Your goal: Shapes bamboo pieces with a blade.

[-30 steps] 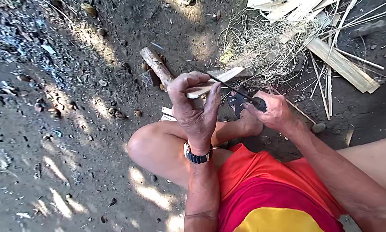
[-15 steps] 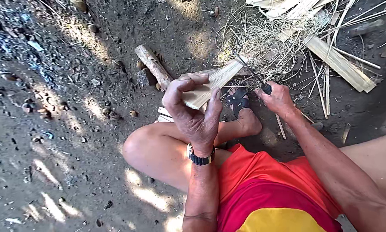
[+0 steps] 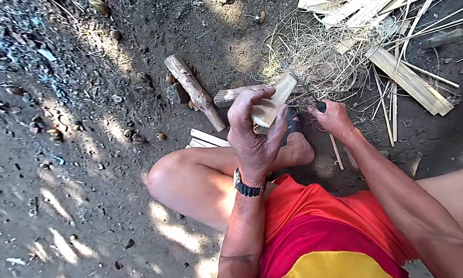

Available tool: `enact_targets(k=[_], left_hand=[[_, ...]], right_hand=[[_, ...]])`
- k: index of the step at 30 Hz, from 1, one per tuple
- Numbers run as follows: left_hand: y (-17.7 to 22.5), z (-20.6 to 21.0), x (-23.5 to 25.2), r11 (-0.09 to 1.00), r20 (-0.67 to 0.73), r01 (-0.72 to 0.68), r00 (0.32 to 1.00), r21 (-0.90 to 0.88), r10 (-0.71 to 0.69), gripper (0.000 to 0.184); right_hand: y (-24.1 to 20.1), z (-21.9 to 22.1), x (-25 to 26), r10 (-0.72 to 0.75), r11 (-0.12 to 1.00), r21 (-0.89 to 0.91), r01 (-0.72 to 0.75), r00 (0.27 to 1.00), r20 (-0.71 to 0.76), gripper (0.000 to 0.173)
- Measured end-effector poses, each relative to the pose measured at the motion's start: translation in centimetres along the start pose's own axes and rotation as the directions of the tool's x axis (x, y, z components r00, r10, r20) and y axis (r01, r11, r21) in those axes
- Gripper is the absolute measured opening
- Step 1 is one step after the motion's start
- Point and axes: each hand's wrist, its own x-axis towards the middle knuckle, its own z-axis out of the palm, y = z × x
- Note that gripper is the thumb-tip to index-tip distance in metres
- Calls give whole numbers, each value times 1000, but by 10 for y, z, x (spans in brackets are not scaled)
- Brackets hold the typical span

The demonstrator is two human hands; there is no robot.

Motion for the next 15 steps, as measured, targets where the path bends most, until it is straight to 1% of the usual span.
enact_targets(k=[2, 4, 5, 6, 7, 8, 9, 10, 11, 13, 14, 15], left_hand=[[4, 2, 0, 999, 23, 3, 1000, 36, -4, 55], [2, 3, 4, 999, 24, -3, 1000, 35, 2, 56], [4, 1, 3, 1000, 28, 9, 1000, 28, -10, 56], [3, 0, 5, 1000, 30, 12, 999, 14, -12, 58], [2, -1, 6, 1000, 28, 11, 1000, -5, -11, 59], [1, -3, 6, 1000, 23, 9, 1000, -25, -8, 59], [0, -4, 5, 999, 18, 6, 1000, -40, -5, 58], [-1, -5, 4, 999, 17, 3, 1000, -46, -3, 58], [-3, -6, 5, 999, 14, -1, 1000, -50, 2, 57], [-1, -6, 1, 999, 25, 14, 1000, -47, -12, 56], [-1, -3, 2, 999, 24, 4, 1000, -38, -3, 55], [-1, -1, 3, 1000, 25, -4, 1000, -19, 4, 54]], right_hand=[[-19, -8, -25, -159, 987, 18, 161, 984, -76, 45], [-33, -7, -31, -350, 926, 63, 371, 911, -220, 41], [-30, -2, -30, -381, 909, 75, 409, 891, -246, 40], [-22, 4, -22, -355, 922, 74, 381, 906, -231, 39], [-9, 8, -11, -261, 959, 65, 275, 951, -164, 40], [2, 9, 1, -106, 992, 57, 109, 993, -51, 41], [11, 10, 11, 13, 999, 49, -14, 1000, 22, 42], [11, 8, 14, 62, 997, 35, -63, 997, 49, 43], [4, 4, 13, 48, 999, 21, -49, 998, 42, 44], [-20, -7, -15, -101, 995, 24, 102, 995, -26, 45], [-34, -11, -28, -210, 976, 44, 215, 974, -89, 44], [-47, -12, -37, -322, 938, 73, 338, 931, -171, 42]])
